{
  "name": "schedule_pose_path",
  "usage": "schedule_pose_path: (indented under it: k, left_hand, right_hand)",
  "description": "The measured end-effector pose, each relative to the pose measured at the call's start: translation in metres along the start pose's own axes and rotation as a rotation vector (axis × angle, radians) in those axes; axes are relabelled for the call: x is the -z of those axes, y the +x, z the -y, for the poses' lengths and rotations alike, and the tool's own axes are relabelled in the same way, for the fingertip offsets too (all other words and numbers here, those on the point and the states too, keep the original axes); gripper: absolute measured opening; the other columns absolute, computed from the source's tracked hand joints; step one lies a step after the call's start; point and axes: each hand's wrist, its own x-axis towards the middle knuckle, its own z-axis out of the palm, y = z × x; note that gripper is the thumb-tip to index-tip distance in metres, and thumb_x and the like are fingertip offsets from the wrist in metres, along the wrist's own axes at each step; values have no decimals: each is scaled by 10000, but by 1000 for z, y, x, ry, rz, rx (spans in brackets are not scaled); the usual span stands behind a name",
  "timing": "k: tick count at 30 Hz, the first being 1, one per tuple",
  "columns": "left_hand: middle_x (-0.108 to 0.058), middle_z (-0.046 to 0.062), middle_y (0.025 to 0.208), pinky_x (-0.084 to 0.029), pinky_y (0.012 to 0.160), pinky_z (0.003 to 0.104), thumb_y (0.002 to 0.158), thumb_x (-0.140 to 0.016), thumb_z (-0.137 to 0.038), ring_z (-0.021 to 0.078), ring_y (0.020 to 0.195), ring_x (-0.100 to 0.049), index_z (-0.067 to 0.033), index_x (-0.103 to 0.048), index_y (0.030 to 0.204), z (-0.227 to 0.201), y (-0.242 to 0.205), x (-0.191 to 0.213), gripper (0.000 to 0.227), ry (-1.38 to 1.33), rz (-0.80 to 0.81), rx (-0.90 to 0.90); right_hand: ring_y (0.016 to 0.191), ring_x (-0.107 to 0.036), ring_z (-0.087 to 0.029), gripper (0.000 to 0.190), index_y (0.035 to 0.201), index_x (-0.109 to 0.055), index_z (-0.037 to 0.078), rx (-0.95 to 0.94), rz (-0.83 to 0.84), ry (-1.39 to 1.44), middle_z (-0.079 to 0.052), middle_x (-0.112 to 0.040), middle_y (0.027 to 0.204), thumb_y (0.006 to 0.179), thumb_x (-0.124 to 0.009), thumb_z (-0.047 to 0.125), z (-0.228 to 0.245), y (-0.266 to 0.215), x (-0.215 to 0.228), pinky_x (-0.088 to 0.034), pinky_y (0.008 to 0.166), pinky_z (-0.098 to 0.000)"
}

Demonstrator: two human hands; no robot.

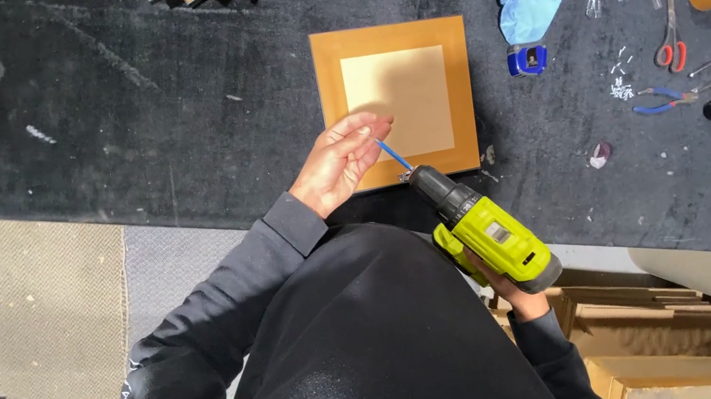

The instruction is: The person assembles picture frames by placing a wooden frame over a backing board, measuring and marking positions, then using a cordless drill to drive screws into the frame. They repeat the process for a second frame, handling frames, screws, and tools throughout.

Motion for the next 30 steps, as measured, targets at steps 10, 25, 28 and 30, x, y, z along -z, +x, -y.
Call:
schedule_pose_path:
  k: [10, 25, 28, 30]
  left_hand:
    - [-684, 207, 1290, -663, 842, 314, 999, -660, -74, 290, 1141, -708, -42, -658, 1306, 2, 12, -2, 308, -50, -118, -28]
    - [-679, 229, 1269, -649, 855, 378, 996, -670, -70, 304, 1108, -698, 3, -656, 1307, 11, 7, 2, 320, -7, -101, 22]
    - [-717, 209, 1216, -664, 805, 322, 996, -667, -88, 263, 1043, -736, 6, -669, 1257, 11, -2, -9, 277, 59, -101, 22]
    - [-740, 177, 1173, -670, 783, 294, 998, -670, -133, 230, 1008, -751, -8, -678, 1225, 14, -3, -13, 259, 125, -70, 21]
  right_hand:
    - [805, -740, -346, 221, 940, -800, 73, -70, 22, -7, -145, -773, 877, 783, -897, 193, 11, 14, -3, -591, 712, -429]
    - [855, -746, -340, 266, 971, -801, 63, -158, -13, 4, -154, -779, 920, 761, -919, 178, 29, 9, 1, -601, 744, -423]
    - [864, -748, -339, 276, 977, -801, 60, -179, -29, 5, -155, -780, 928, 757, -923, 175, 39, 7, 6, -603, 750, -421]
    - [871, -748, -338, 282, 981, -801, 59, -198, -41, 2, -157, -781, 934, 754, -926, 173, 45, 2, 8, -604, 754, -421]
